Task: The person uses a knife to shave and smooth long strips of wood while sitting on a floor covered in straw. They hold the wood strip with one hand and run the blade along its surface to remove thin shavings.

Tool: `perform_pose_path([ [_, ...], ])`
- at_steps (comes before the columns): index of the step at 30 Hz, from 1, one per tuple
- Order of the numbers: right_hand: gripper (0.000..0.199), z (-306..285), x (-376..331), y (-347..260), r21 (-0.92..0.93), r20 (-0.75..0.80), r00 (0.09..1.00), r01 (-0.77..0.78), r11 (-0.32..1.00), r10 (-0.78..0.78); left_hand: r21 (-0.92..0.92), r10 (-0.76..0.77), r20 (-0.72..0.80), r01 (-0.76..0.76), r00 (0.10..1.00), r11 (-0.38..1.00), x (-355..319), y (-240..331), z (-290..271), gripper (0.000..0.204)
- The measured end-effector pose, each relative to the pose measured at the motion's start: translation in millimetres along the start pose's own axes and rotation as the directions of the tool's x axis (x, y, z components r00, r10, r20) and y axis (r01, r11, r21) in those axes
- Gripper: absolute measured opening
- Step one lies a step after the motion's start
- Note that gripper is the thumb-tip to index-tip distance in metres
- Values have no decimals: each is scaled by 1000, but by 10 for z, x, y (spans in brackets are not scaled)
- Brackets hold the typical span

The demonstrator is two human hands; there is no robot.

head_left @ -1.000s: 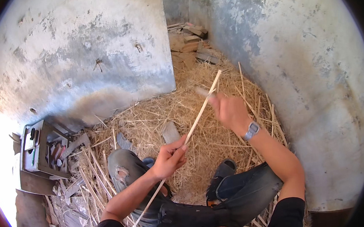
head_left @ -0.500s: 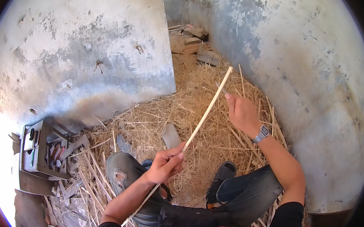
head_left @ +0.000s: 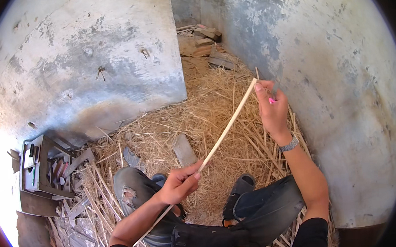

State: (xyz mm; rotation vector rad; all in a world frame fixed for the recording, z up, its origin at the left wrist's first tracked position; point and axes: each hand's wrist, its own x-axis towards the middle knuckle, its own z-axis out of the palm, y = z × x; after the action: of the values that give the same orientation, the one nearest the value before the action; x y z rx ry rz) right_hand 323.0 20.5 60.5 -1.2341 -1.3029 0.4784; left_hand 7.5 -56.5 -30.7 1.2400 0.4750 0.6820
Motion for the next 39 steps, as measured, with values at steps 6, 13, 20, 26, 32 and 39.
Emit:
perform_pose_path([
  [6,28,-169,70,131,-178,2,979,200,963,-203,245,40,-42,-29,998,969,14,-47,32,49],
  [13,33,-318,109,176,-131,37,980,198,972,-194,119,-118,13,115,993,986,51,102,31,48],
  [20,24,-406,144,97,346,-37,986,-139,928,161,-176,-83,131,106,988,979,182,195,21,44],
  [26,21,-1333,411,259,622,-403,890,95,777,214,-226,-27,-4,25,1000,974,-64,188,-270,43],
  [32,15,-534,42,-3,222,-262,960,-36,974,95,-195,-5,-57,-6,998,981,-81,161,-252,41],
  [39,47,-172,-221,-13,-247,246,956,219,944,-158,28,1,-109,2,994,1000,61,93,-85,45],
])
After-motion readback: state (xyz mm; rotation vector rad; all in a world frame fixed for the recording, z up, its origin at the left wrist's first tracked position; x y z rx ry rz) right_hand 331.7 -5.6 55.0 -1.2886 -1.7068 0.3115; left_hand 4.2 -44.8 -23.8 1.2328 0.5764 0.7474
